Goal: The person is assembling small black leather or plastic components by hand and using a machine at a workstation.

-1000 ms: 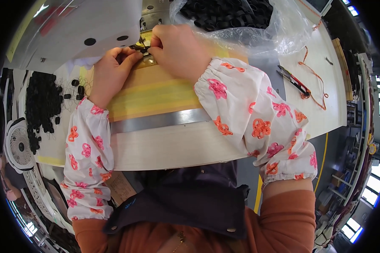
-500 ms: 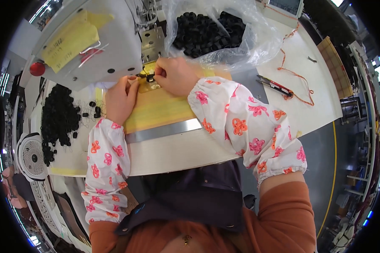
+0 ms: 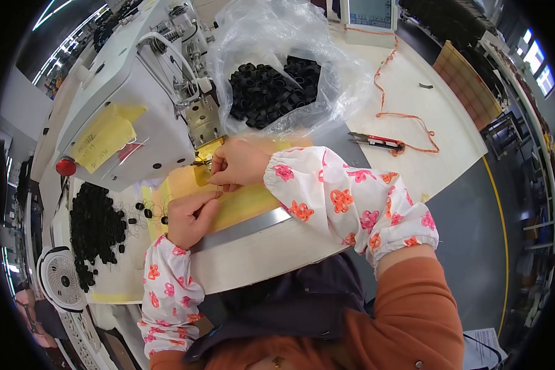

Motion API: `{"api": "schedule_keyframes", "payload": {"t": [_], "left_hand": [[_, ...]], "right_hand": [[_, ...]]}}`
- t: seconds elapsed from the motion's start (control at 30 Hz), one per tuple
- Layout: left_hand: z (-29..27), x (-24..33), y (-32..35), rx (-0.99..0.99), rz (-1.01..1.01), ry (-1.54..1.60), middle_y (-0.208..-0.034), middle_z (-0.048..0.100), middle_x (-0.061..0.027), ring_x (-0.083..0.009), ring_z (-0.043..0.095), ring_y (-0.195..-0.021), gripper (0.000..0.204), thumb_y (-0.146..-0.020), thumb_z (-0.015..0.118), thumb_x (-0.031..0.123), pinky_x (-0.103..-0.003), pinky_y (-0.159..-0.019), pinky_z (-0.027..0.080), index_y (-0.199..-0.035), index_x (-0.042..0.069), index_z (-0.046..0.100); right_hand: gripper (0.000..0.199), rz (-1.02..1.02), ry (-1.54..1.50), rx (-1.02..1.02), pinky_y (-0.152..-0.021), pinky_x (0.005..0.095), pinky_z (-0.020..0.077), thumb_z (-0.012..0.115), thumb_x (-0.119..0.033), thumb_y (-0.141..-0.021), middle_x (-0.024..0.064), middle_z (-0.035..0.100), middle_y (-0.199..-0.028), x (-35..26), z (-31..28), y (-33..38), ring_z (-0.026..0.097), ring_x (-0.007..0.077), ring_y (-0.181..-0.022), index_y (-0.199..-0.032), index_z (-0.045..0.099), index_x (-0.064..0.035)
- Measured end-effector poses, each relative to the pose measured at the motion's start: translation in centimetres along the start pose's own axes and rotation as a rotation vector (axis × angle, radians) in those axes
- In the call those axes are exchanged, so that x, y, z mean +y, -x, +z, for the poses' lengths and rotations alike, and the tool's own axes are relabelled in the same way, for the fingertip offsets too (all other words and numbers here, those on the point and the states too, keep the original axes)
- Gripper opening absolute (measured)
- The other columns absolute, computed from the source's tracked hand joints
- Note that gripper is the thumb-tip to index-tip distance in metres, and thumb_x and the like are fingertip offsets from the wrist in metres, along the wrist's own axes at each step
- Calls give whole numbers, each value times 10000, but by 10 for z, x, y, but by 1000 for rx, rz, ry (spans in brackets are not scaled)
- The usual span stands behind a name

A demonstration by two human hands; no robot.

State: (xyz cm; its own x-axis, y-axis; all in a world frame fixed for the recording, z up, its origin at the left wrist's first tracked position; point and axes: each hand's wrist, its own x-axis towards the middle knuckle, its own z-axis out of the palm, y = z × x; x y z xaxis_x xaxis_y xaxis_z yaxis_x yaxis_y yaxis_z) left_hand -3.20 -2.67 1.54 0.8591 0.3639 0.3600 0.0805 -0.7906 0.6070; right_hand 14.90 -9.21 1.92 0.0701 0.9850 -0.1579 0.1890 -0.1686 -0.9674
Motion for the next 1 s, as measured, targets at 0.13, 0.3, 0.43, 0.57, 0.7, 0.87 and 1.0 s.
{"api": "schedule_keyframes", "payload": {"t": [0.13,0.3,0.43,0.57,0.7,0.87,1.0], "left_hand": [[-8,-15,-4,256,-86,41,-632,573,-100,-205,552,-570,121,-790,537,96,-305,-520,412,-832,21,621],[9,-15,-15,150,-23,126,-634,557,-105,-252,522,-540,169,-804,552,180,-324,-497,393,-725,42,612],[4,-28,-13,89,-95,-2,-561,496,-122,-259,479,-481,162,-784,575,185,-323,-450,362,-706,45,593],[1,-25,-19,169,-239,137,-532,494,-99,-191,474,-454,113,-746,612,130,-295,-447,359,-820,45,602],[-3,-23,-21,39,-283,158,-526,496,-72,-137,447,-452,220,-708,633,92,-259,-462,363,-926,74,610],[1,-20,-19,69,-275,160,-537,517,-76,-147,471,-463,195,-702,631,96,-264,-473,375,-894,67,617],[10,-25,-19,177,-280,116,-565,560,-85,-165,520,-481,189,-707,630,141,-278,-492,405,-861,32,619]], "right_hand": [[89,-434,391,122,-507,306,440,589,-61,-669,86,561,-619,4,26,10,565,211,-559,-725,530,-23],[101,-636,524,-20,-503,331,425,572,-27,-637,120,537,-613,-13,46,42,543,267,-561,-698,493,-10],[113,-474,333,-45,-480,261,413,590,-28,-686,58,532,-598,-9,17,18,508,126,-520,-781,532,-11],[96,-111,79,-55,-458,217,407,593,-47,-750,23,542,-627,4,0,-4,488,68,-524,-808,538,6],[124,-53,14,-21,-458,196,412,601,-63,-771,23,544,-654,-3,-2,-5,496,68,-522,-823,526,20],[153,2,42,-10,-477,219,434,628,-78,-754,25,545,-655,-1,3,-2,521,69,-552,-819,530,19],[141,-468,464,284,-518,264,447,635,-66,-722,79,567,-663,15,11,-2,556,151,-565,-795,554,24]]}}
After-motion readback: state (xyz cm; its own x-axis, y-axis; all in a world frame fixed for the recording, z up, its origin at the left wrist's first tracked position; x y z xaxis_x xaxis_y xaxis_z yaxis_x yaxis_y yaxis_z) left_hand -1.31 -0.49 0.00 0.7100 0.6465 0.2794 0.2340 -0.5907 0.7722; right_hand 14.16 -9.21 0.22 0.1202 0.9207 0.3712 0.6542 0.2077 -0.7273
